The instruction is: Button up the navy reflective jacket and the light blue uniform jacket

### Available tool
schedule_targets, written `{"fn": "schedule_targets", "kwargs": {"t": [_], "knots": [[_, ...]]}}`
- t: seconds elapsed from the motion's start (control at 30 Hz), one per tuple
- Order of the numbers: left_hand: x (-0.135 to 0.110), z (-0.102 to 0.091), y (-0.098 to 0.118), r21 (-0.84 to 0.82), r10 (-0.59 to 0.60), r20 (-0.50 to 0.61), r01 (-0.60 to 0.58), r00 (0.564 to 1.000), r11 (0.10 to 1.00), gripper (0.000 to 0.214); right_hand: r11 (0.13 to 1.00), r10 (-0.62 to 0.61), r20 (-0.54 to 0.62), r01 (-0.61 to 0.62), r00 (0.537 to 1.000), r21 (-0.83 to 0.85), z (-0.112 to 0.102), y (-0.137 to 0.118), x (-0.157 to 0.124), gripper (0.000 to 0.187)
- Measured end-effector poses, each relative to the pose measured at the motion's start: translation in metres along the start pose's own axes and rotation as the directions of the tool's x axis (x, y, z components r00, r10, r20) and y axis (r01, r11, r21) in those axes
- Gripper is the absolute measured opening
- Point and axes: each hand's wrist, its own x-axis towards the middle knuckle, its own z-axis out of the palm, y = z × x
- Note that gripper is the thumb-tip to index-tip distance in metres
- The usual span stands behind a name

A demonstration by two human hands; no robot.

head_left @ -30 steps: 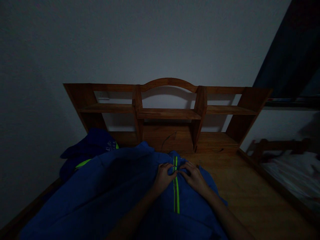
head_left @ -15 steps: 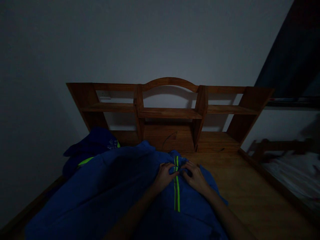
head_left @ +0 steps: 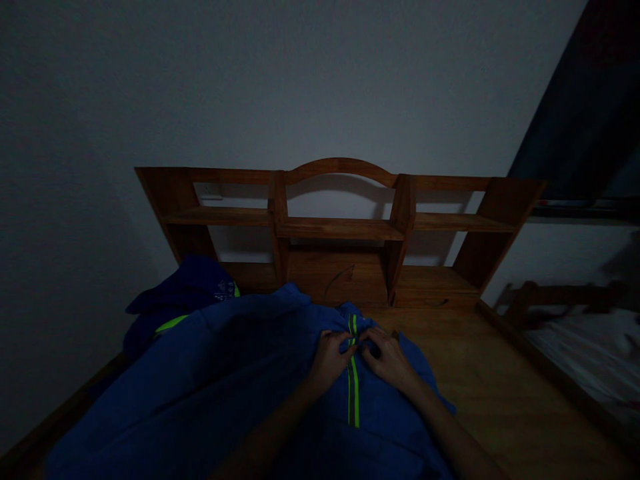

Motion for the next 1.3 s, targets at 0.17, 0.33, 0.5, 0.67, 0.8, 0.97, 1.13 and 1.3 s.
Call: {"fn": "schedule_targets", "kwargs": {"t": [0.17,0.33,0.5,0.67,0.8,0.97,1.13,1.3], "knots": [[-0.003,0.003,-0.001,0.075,-0.001,-0.008,0.002,1.0,0.997,0.012,1.0,0.022,-0.001,-0.022,1.0,-0.016,0.005,0.005,0.0,0.022],[-0.001,-0.005,0.006,0.179,0.096,-0.033,-0.089,0.995,0.98,0.011,0.996,0.037,-0.009,-0.038,0.999,-0.086,0.003,0.012,0.001,0.022],[0.008,-0.028,0.009,0.206,0.154,-0.058,-0.139,0.986,0.969,0.013,0.957,0.136,-0.108,-0.159,0.985,-0.241,-0.014,0.028,0.002,0.021],[0.005,-0.032,-0.002,0.068,0.053,-0.039,-0.05,0.998,0.996,0.015,0.873,0.173,-0.291,-0.283,0.941,-0.397,-0.038,0.057,0.0,0.015],[0.0,-0.011,-0.014,-0.198,-0.083,-0.013,0.078,0.996,0.977,0.021,0.857,0.097,-0.377,-0.27,0.921,-0.439,-0.05,0.06,0.0,0.01],[0.002,0.01,-0.026,-0.456,-0.205,0.065,0.212,0.977,0.865,0.025,0.961,-0.06,-0.2,0.003,0.978,-0.276,-0.031,0.019,0.003,0.03],[0.0,0.006,-0.027,-0.585,-0.178,0.097,0.201,0.979,0.786,0.03,0.982,-0.135,-0.046,0.128,0.99,-0.136,0.004,-0.005,0.002,0.03],[0.001,-0.001,-0.02,-0.637,-0.225,0.174,0.284,0.959,0.717,0.035,0.995,-0.036,-0.145,0.021,0.989,-0.101,0.005,0.006,0.002,0.012]]}}
